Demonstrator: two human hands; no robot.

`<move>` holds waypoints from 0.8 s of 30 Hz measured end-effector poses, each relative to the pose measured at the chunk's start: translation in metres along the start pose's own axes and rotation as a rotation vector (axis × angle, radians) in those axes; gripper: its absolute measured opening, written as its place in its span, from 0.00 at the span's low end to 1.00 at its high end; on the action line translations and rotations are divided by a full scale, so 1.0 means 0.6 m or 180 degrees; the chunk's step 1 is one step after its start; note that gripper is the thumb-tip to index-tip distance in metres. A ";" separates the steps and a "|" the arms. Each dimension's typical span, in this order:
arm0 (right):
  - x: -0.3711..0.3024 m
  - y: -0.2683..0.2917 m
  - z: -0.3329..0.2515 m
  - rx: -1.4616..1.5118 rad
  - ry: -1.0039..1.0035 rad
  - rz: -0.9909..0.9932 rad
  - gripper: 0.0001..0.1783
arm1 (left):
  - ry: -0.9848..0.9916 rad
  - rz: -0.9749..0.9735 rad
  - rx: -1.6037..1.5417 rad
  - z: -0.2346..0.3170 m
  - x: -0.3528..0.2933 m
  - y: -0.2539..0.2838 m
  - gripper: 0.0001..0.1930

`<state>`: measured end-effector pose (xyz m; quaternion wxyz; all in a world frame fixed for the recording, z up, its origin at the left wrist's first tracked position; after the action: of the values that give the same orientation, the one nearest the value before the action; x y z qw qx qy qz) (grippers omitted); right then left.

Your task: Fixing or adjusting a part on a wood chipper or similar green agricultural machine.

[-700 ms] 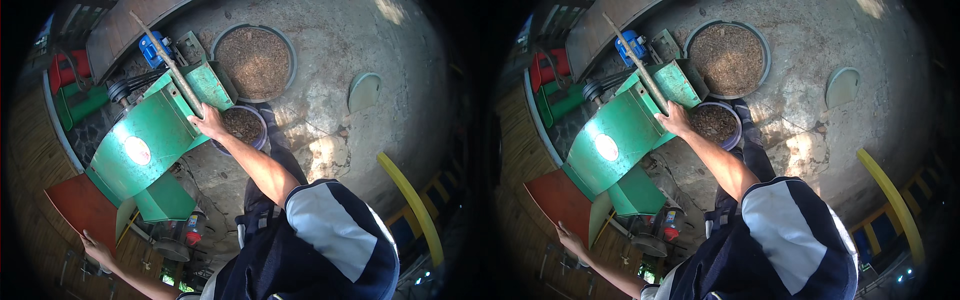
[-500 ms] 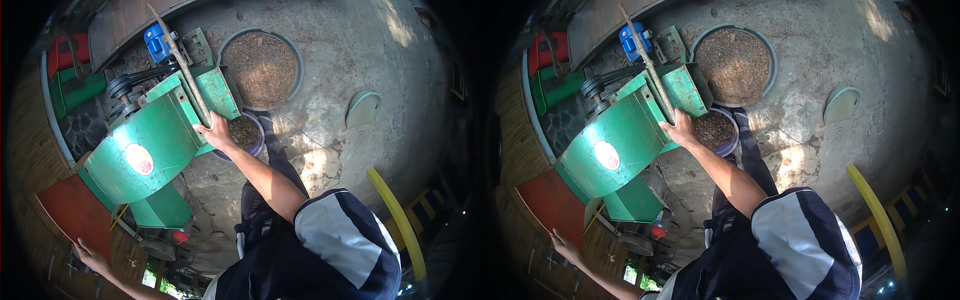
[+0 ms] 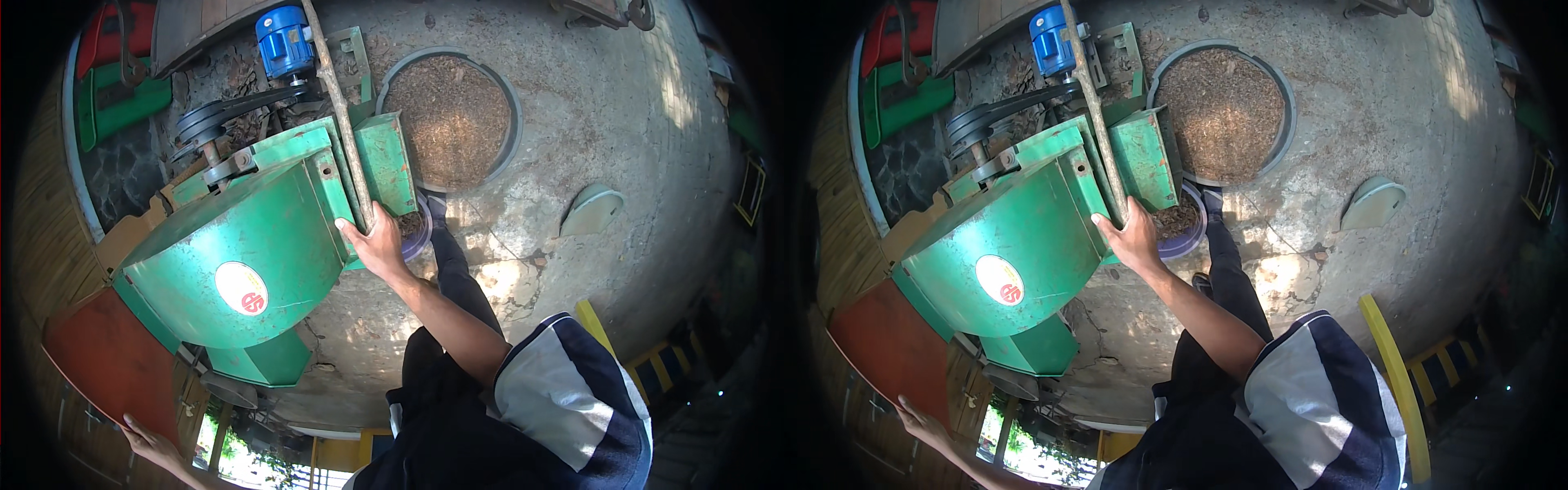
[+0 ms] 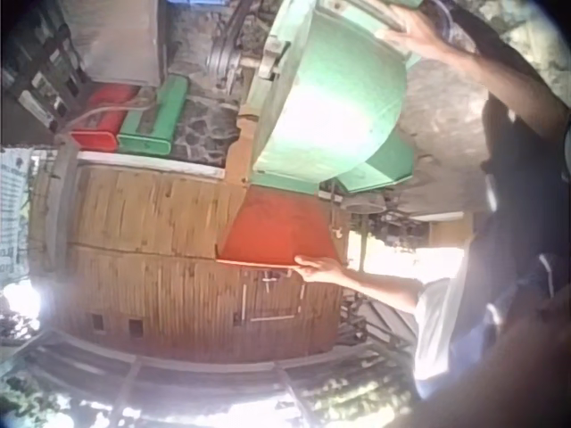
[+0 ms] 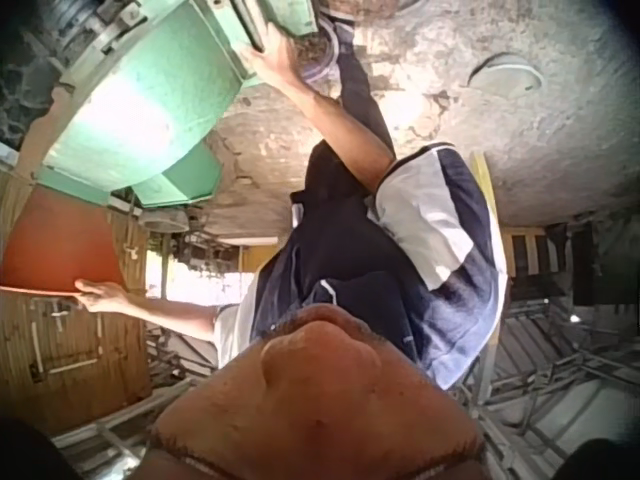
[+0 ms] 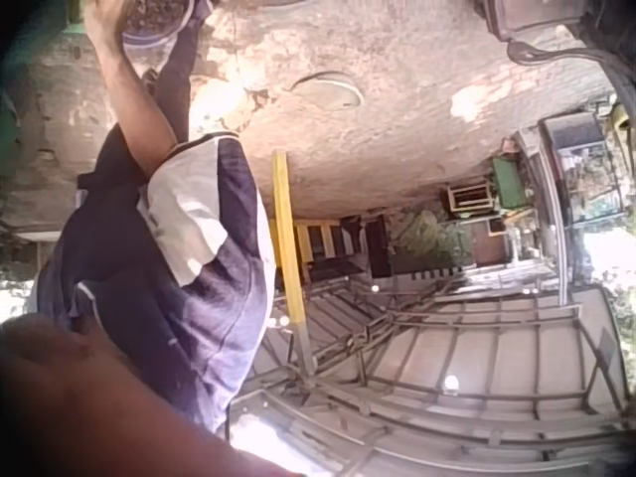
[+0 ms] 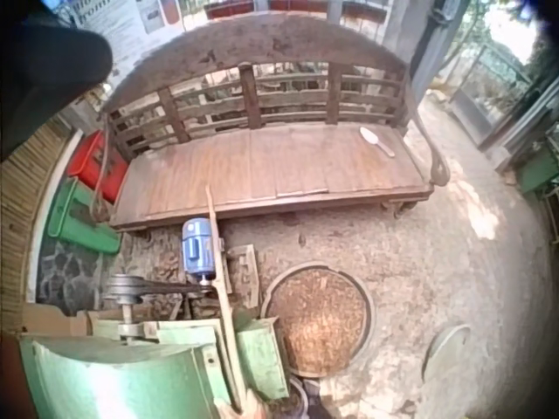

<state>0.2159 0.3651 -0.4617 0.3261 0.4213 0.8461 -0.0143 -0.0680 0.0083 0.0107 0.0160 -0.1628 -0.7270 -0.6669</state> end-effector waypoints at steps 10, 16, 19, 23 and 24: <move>0.015 -0.006 0.000 -0.0074 -0.0103 0.0030 0.38 | 0.0159 0.0039 -0.0309 -0.036 0.007 -0.008 0.29; 0.014 -0.008 -0.001 0.0392 -0.0298 -0.0208 0.27 | 0.0109 -0.0034 -0.0096 -0.018 0.002 0.000 0.28; 0.015 -0.011 -0.003 0.0545 -0.0313 -0.0312 0.27 | 0.0056 0.0121 -0.0045 -0.018 -0.002 0.003 0.28; 0.013 -0.011 -0.011 0.0602 -0.0294 -0.0336 0.25 | 0.0132 0.0092 0.0055 -0.020 -0.007 0.008 0.28; 0.015 -0.013 -0.012 0.0594 -0.0298 -0.0366 0.25 | 0.0120 0.0199 0.0065 -0.014 -0.007 0.009 0.28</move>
<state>0.2022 0.3686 -0.4633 0.3232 0.3994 0.8478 -0.1314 -0.0643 -0.0006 0.0159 0.0522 -0.1727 -0.7279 -0.6615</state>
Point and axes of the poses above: each hand's wrist, its own x-axis towards the middle knuckle, its own y-axis out of the back of the hand, z = x × y, the point moved 7 cm from there along x, towards the middle knuckle, and after that the axes turned 8 degrees about z, right-handed, at the moved point
